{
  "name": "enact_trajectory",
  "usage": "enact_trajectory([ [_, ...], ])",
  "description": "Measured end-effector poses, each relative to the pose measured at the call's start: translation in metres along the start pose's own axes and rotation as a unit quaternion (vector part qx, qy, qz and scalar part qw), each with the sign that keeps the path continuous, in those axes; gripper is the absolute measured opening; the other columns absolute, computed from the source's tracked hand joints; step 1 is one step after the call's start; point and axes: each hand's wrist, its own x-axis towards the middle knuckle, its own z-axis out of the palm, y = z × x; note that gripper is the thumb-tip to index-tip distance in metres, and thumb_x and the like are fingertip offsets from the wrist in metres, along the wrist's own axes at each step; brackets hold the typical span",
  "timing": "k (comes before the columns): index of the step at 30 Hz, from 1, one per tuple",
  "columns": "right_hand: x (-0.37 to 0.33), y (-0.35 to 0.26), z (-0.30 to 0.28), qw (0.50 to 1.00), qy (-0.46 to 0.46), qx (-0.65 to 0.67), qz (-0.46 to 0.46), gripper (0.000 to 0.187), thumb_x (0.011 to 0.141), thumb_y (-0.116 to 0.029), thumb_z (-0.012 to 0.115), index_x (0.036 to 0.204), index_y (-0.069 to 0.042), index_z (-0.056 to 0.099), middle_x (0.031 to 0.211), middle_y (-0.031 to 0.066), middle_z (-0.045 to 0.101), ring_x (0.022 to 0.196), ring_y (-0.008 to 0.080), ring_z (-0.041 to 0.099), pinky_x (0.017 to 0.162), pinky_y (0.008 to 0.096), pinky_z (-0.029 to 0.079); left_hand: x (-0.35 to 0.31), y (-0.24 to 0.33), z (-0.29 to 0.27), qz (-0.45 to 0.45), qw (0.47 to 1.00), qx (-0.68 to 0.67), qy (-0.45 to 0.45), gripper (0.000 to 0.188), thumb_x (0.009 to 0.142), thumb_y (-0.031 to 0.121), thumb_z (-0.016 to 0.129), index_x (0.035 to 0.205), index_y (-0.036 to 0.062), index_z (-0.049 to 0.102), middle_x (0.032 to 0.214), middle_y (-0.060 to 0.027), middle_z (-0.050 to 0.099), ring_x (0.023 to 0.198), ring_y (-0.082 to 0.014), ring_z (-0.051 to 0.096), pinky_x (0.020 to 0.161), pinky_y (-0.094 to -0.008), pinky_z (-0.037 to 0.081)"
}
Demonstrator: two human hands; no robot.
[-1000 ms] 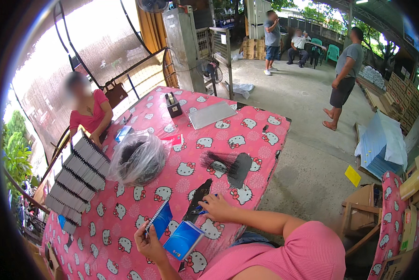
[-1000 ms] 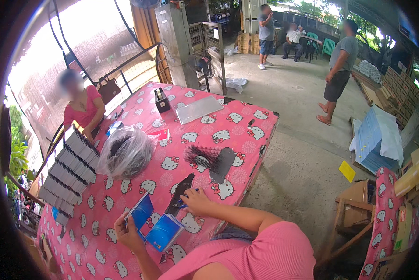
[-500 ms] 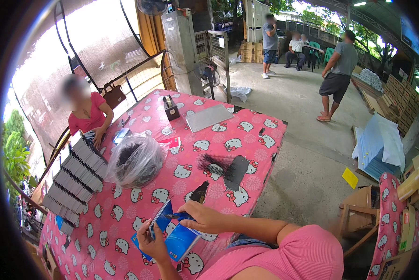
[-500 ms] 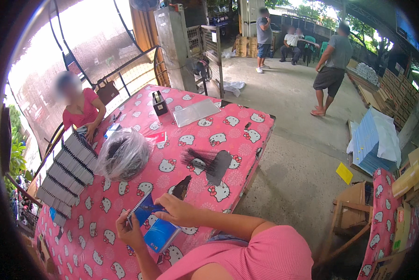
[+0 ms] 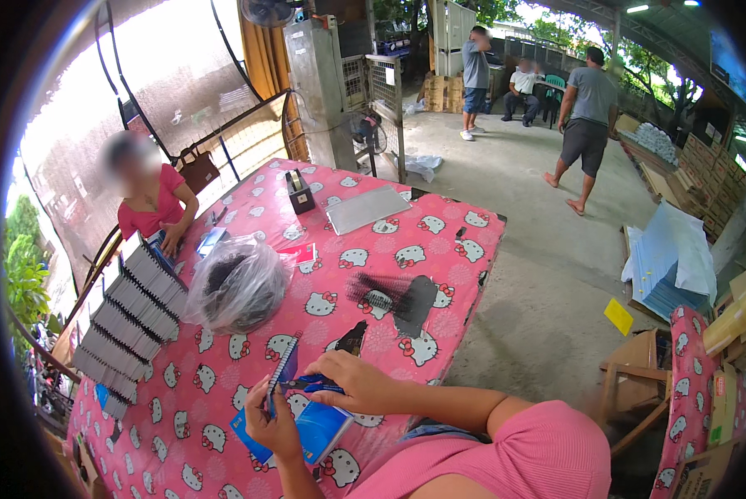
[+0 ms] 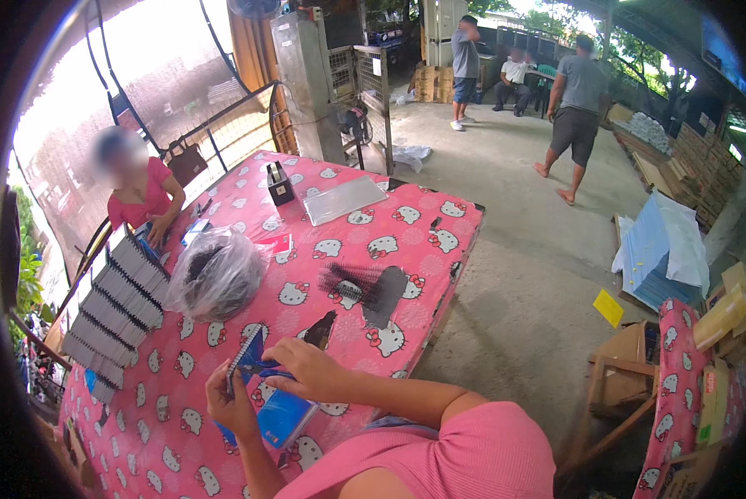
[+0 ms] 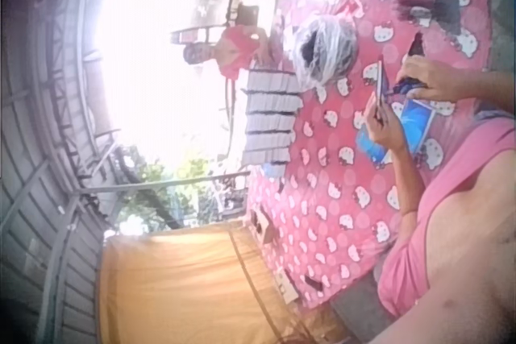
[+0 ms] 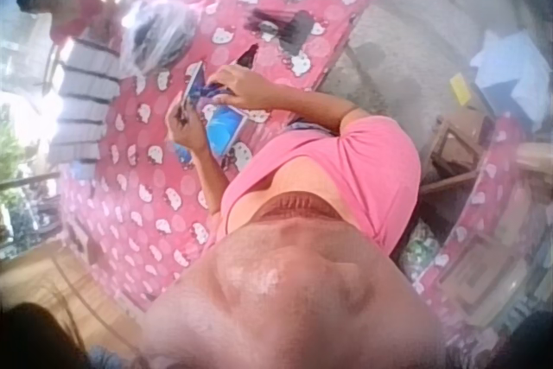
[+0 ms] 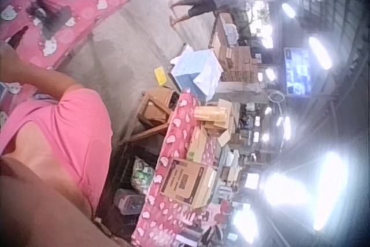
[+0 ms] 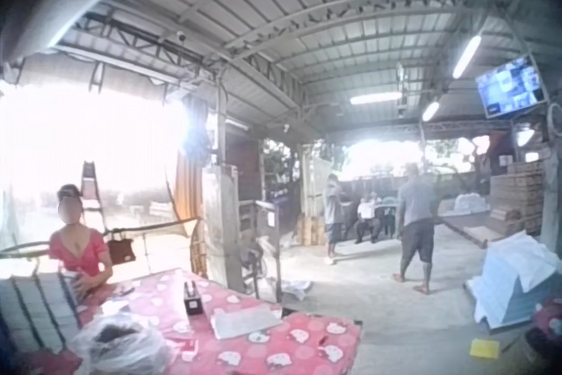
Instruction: The person uses shears to cut the wire binding of blue booklets, separates the pages, and stacks the processed items on a table.
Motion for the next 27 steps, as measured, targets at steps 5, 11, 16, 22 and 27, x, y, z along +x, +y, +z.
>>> enact_trajectory([
  [5, -0.002, 0.002, 0.005, 1.0, 0.002, -0.004, 0.005, 0.048, 0.088, -0.044, 0.053, 0.113, -0.003, 0.05, 0.102, 0.0144, 0.051, 0.098, 0.0315, 0.048, 0.086, 0.0402, 0.04, -0.003, 0.007, 0.003, -0.039, 0.998, -0.056, -0.004, 0.016, 0.083, -0.008, 0.058, 0.098, -0.003, 0.055, 0.104, -0.0139, 0.06, 0.093, -0.0146, 0.058, 0.081, -0.0277, 0.049],
  [11, -0.006, 0.006, 0.013, 1.0, 0.007, 0.012, 0.013, 0.048, 0.088, -0.043, 0.053, 0.114, -0.002, 0.05, 0.103, 0.0148, 0.051, 0.098, 0.0312, 0.048, 0.086, 0.0394, 0.04, -0.002, 0.026, 0.008, -0.232, 0.944, -0.226, 0.066, 0.021, 0.083, -0.004, 0.06, 0.104, -0.0028, 0.056, 0.1, -0.0101, 0.06, 0.085, -0.0106, 0.057, 0.072, -0.0208, 0.047],
  [16, -0.002, 0.008, 0.009, 0.999, -0.002, 0.03, 0.022, 0.046, 0.088, -0.04, 0.055, 0.114, -0.002, 0.05, 0.104, 0.0148, 0.052, 0.1, 0.0309, 0.049, 0.087, 0.0381, 0.04, -0.002, 0.014, 0.01, -0.269, 0.928, -0.253, 0.052, 0.017, 0.082, -0.001, 0.063, 0.099, -0.0042, 0.061, 0.095, -0.0077, 0.061, 0.079, -0.0086, 0.056, 0.067, -0.0195, 0.045],
  [22, 0.015, -0.006, -0.005, 0.998, 0.058, 0.018, 0.0, 0.041, 0.08, -0.03, 0.069, 0.11, -0.005, 0.055, 0.1, 0.0128, 0.055, 0.096, 0.0279, 0.053, 0.085, 0.036, 0.042, 0.013, 0.021, -0.005, -0.076, 0.997, -0.012, 0.033, 0.021, 0.081, -0.002, 0.064, 0.102, -0.0023, 0.064, 0.098, -0.0066, 0.063, 0.083, -0.0116, 0.058, 0.074, -0.0231, 0.047],
  [27, 0.02, -0.021, -0.025, 0.996, 0.065, -0.054, -0.03, 0.038, 0.079, -0.022, 0.068, 0.109, -0.003, 0.056, 0.103, 0.0127, 0.055, 0.094, 0.0273, 0.055, 0.081, 0.0349, 0.044, 0.032, 0.032, 0.02, 0.087, 0.996, 0.023, 0.012, 0.024, 0.075, -0.008, 0.066, 0.098, -0.0024, 0.066, 0.1, -0.0118, 0.065, 0.087, -0.0143, 0.062, 0.074, -0.0252, 0.05],
])
